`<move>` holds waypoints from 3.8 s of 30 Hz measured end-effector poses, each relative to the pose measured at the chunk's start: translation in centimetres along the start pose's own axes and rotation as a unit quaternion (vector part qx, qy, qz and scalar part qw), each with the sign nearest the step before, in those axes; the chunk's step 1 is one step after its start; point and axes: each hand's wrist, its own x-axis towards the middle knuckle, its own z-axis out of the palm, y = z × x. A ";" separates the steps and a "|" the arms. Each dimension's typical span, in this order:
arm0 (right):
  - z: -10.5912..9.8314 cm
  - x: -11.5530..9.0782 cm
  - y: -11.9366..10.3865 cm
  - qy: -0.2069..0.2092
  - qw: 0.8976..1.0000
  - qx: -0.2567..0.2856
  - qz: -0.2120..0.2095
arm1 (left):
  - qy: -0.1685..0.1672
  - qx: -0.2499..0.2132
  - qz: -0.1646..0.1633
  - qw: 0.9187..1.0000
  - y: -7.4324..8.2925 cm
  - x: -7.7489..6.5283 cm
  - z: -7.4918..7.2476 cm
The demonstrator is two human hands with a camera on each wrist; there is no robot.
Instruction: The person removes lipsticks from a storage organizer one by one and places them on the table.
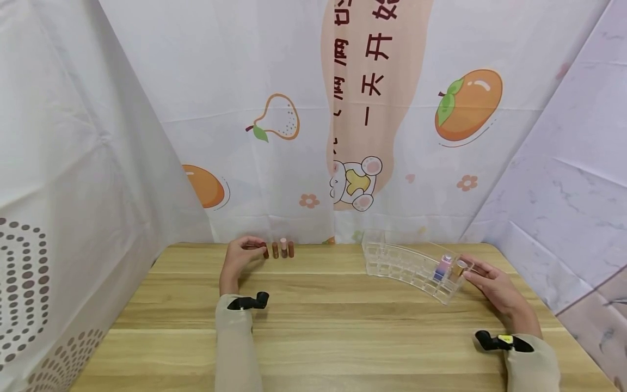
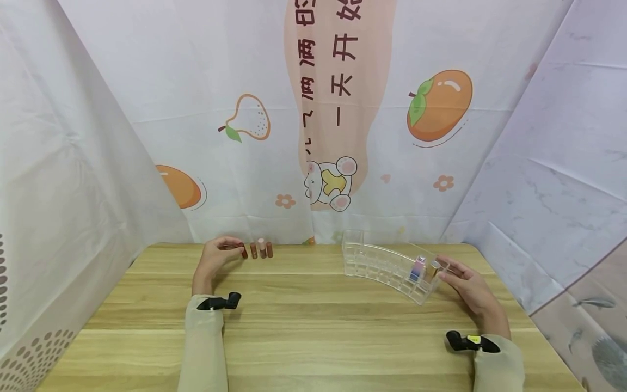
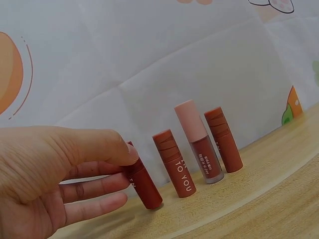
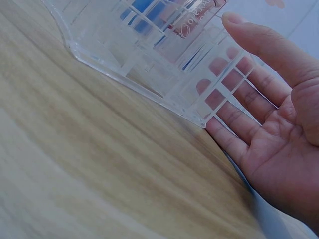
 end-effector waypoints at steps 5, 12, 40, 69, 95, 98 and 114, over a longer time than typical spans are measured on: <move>0.0 0.1 0.1 -0.006 1.000 0.011 -0.009 | -0.009 0.004 -0.008 1.000 2.5 -1.3 0.0; 0.1 0.0 0.0 -0.006 1.000 0.011 -0.008 | -0.011 -0.001 -0.004 1.000 3.4 -1.9 0.1; -0.2 0.0 0.2 -0.015 1.000 0.022 -0.013 | 0.008 -0.004 -0.005 1.000 -0.3 0.2 0.6; -0.3 0.1 0.0 -0.001 1.000 0.001 0.000 | 0.000 -0.004 -0.009 1.000 -0.3 0.1 0.7; 0.1 0.0 0.0 0.013 1.000 -0.005 0.010 | -0.005 -0.013 -0.018 1.000 -0.5 0.1 0.8; 0.0 0.1 0.0 0.016 1.000 -0.003 0.009 | -0.007 -0.007 -0.028 1.000 -0.4 0.1 0.9; -0.1 0.0 0.0 0.012 1.000 -0.009 0.014 | -0.011 -0.020 -0.040 0.999 -0.4 0.1 1.0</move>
